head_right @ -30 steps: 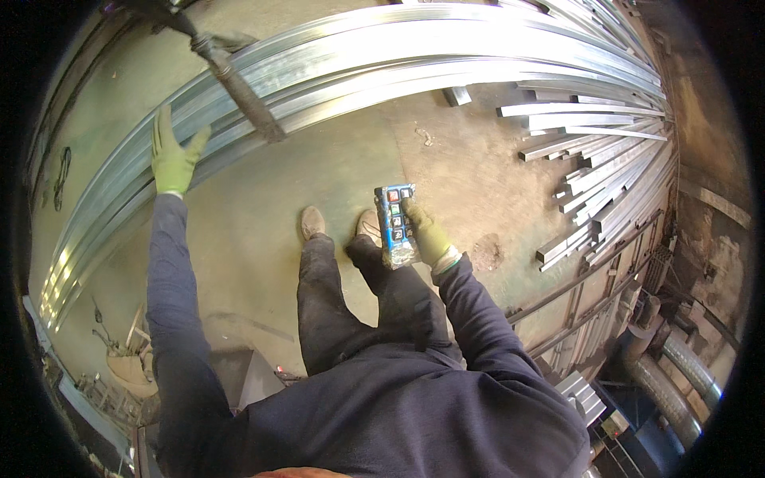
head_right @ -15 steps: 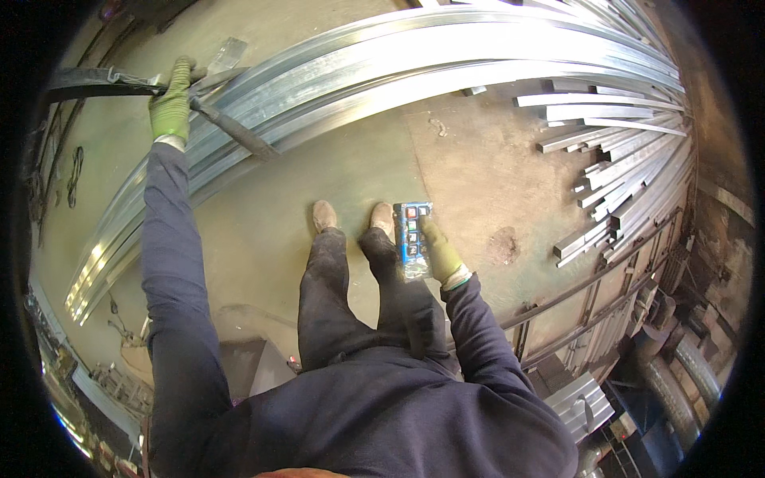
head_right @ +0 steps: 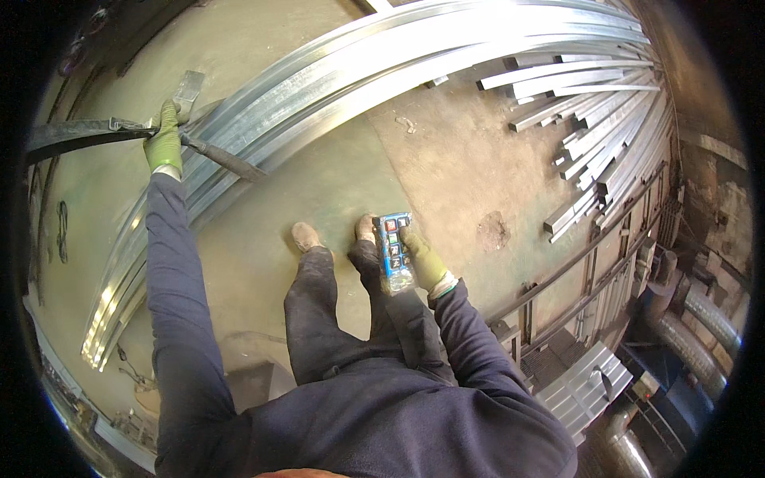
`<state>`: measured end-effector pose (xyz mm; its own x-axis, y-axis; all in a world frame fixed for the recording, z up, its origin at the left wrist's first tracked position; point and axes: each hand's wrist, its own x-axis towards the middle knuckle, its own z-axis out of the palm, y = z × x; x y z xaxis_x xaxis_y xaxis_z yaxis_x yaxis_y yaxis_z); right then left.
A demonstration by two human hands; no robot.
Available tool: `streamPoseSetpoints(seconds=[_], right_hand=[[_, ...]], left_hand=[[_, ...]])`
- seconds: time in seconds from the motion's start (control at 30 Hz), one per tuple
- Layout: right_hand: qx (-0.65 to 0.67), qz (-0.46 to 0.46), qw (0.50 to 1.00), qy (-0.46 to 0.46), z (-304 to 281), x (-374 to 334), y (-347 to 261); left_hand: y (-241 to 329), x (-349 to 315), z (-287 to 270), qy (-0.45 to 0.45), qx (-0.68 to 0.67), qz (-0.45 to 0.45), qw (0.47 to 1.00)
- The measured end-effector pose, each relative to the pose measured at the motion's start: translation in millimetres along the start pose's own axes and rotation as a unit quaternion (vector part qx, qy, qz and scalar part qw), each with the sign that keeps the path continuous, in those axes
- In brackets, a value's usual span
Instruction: The person uses a handheld remote control to operate an overhead hoist and moves bundles of long metal beams across a workshop floor. The person guides the suspended beams with gloved hands, repositions them, and secures them with straps.
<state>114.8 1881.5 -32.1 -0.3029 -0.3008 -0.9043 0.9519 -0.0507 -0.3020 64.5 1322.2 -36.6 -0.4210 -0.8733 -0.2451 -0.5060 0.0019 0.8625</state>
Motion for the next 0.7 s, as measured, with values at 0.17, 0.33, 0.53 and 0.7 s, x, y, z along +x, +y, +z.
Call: streamPoseSetpoints(seconds=[0.17,0.33,0.53,0.7], right_hand=[[0.000,-0.011,1.000,0.015,-4.0,3.0,8.3],[0.058,-0.002,0.998,-0.020,1.7,0.9,6.7],[0.061,-0.058,0.995,-0.051,-0.3,12.6,17.4],[0.050,-0.046,0.996,-0.058,-7.8,44.8,27.1]], left_hand=[[-13.3,17.3,17.9,-0.018,-0.008,-0.012,1.000],[-18.3,32.8,40.4,-0.033,0.016,-0.002,0.999],[-17.6,44.5,60.3,-0.039,0.015,0.017,0.999],[-14.1,50.2,60.3,-0.063,-0.041,0.036,0.997]])
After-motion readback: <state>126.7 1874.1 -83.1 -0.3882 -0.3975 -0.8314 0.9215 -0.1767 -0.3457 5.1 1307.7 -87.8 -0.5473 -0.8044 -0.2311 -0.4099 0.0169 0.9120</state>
